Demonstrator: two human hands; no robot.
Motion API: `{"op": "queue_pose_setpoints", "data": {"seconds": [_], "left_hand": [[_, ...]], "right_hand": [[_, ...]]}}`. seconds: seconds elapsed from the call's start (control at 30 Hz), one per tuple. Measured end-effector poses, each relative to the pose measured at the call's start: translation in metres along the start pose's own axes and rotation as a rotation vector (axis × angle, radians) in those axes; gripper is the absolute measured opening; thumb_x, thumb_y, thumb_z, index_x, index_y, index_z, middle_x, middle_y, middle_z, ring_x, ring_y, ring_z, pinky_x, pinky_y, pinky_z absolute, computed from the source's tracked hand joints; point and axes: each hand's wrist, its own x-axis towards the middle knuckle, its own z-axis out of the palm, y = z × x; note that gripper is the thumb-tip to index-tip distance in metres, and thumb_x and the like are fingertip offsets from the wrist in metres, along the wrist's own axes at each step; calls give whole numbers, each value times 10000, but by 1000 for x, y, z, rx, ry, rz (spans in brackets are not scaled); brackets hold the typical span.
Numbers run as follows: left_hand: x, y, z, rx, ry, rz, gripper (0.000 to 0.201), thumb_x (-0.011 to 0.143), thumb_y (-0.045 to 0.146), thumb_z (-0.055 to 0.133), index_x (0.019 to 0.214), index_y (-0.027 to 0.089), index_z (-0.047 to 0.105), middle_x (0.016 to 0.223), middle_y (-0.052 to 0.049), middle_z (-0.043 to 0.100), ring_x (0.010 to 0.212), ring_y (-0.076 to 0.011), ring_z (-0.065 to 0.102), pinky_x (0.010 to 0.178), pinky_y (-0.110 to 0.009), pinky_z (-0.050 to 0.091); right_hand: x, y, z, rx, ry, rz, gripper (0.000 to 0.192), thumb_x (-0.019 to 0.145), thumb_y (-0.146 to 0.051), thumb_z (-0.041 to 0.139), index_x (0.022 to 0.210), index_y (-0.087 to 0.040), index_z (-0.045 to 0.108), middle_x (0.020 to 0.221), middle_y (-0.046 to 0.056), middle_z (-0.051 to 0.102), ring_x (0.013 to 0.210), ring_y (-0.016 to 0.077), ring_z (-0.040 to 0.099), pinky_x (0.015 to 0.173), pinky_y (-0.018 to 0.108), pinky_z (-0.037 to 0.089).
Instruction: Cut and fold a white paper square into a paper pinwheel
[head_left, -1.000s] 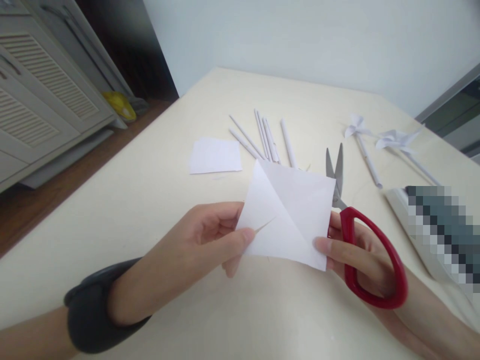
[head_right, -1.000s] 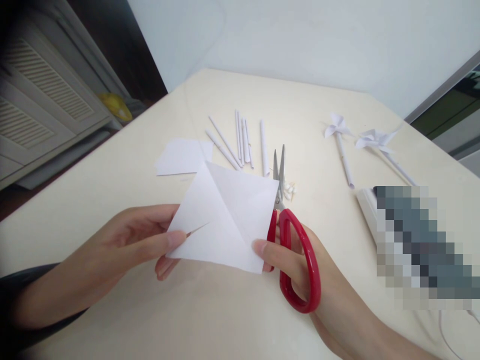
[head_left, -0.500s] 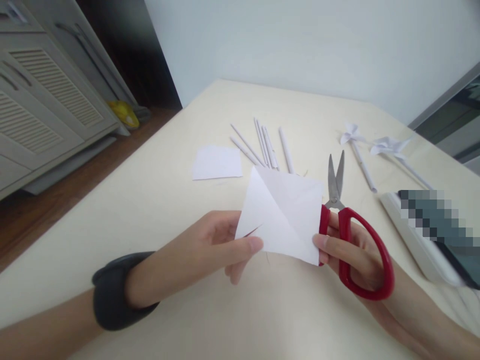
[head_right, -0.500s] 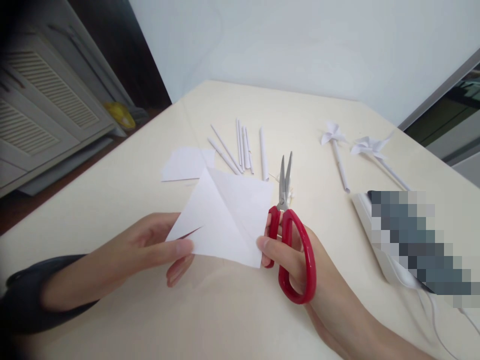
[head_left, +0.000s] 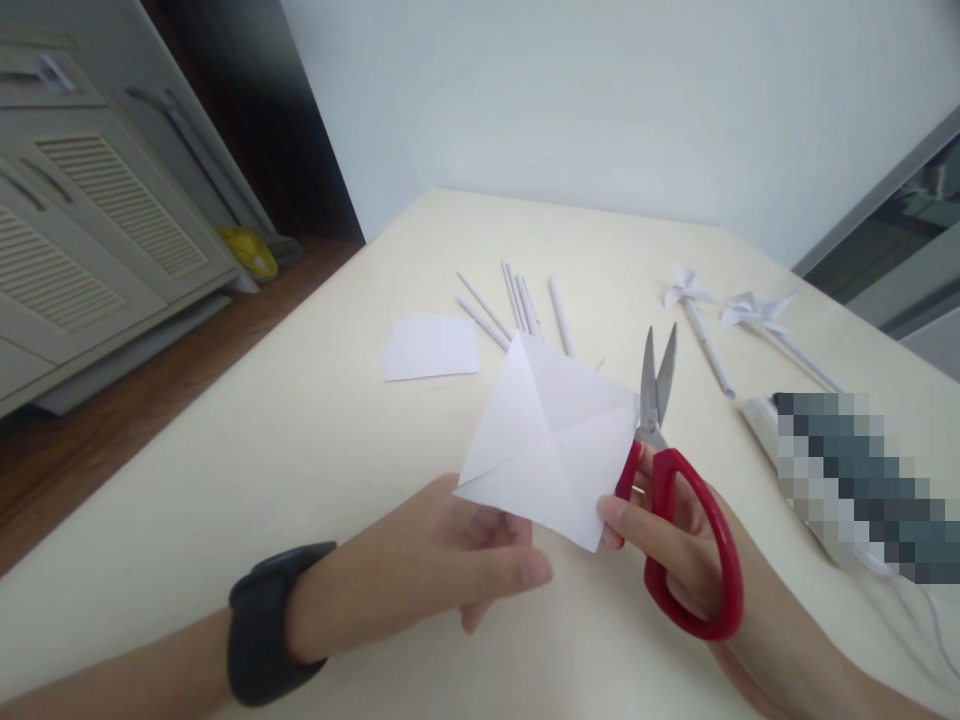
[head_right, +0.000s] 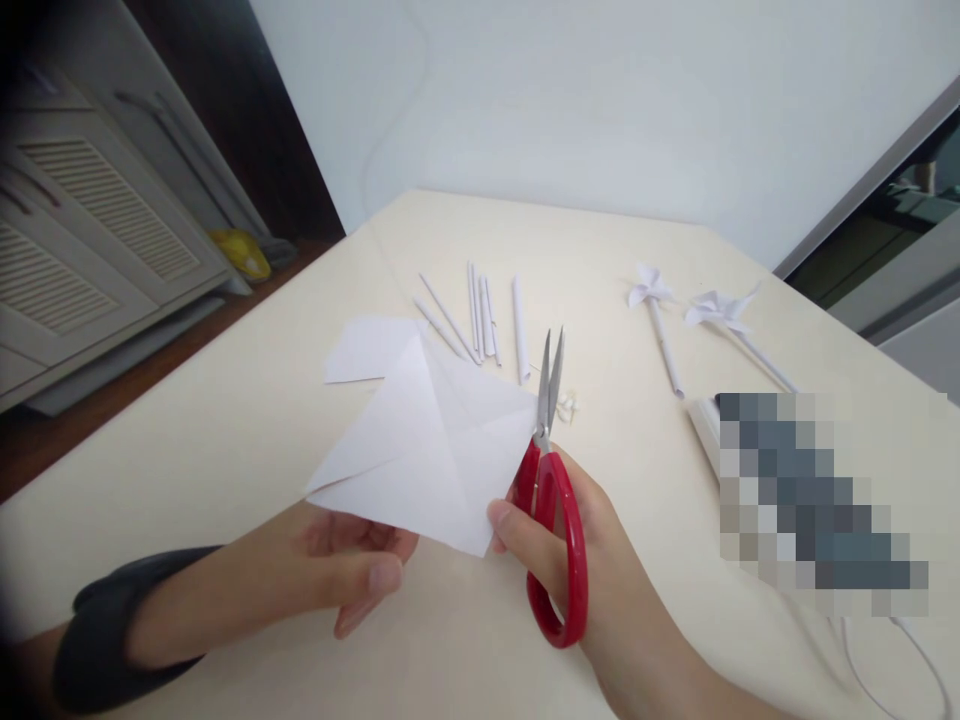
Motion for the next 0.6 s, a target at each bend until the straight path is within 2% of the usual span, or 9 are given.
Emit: {"op": "queue_pose_setpoints", "data": {"seconds": [0.13, 0.23, 0.37, 0.47, 0.6], "left_hand": [[-3, 2, 6, 152, -14, -30, 421, 847, 485, 425, 569, 172, 474, 501, 36, 457, 522, -99, 457, 574, -218, 391], [-3, 1, 9, 154, -11, -42, 497, 896, 484, 279, 561, 173, 475, 475, 27, 464, 515, -105, 459, 599, -224, 401], [-3, 3, 9, 160, 5, -63, 436, 889, 437, 329, 585, 173, 496, 473, 33, 478, 511, -108, 471, 588, -221, 403], [-2, 6, 7, 187, 84, -60, 424, 877, 412, 367, 547, 173, 486, 463, 32, 483, 506, -109, 469, 609, -231, 410], [-4, 9, 3, 198, 183, -4, 478, 882, 405, 349, 476, 177, 455, 446, 20, 468, 511, -113, 460, 632, -248, 406]], "right_hand": [[-2, 1, 6, -1, -30, 20, 142, 798, -329, 604, 773, -210, 531, 710, -9, 593, 660, 150, 542, 597, 249, 424], [-5, 1, 10, 20, -64, 27, 131, 798, -319, 605, 835, -213, 538, 715, -16, 591, 659, 142, 538, 618, 244, 431], [-5, 3, 12, 25, -60, 15, 130, 794, -311, 598, 798, -204, 525, 710, -15, 583, 647, 140, 532, 608, 244, 416], [-2, 2, 10, 2, -43, -20, 124, 793, -296, 587, 767, -202, 511, 676, -25, 543, 608, 125, 490, 567, 238, 376], [3, 0, 7, 5, -90, -55, 115, 809, -302, 561, 844, -207, 506, 657, -29, 508, 616, 125, 463, 560, 247, 342]]}}
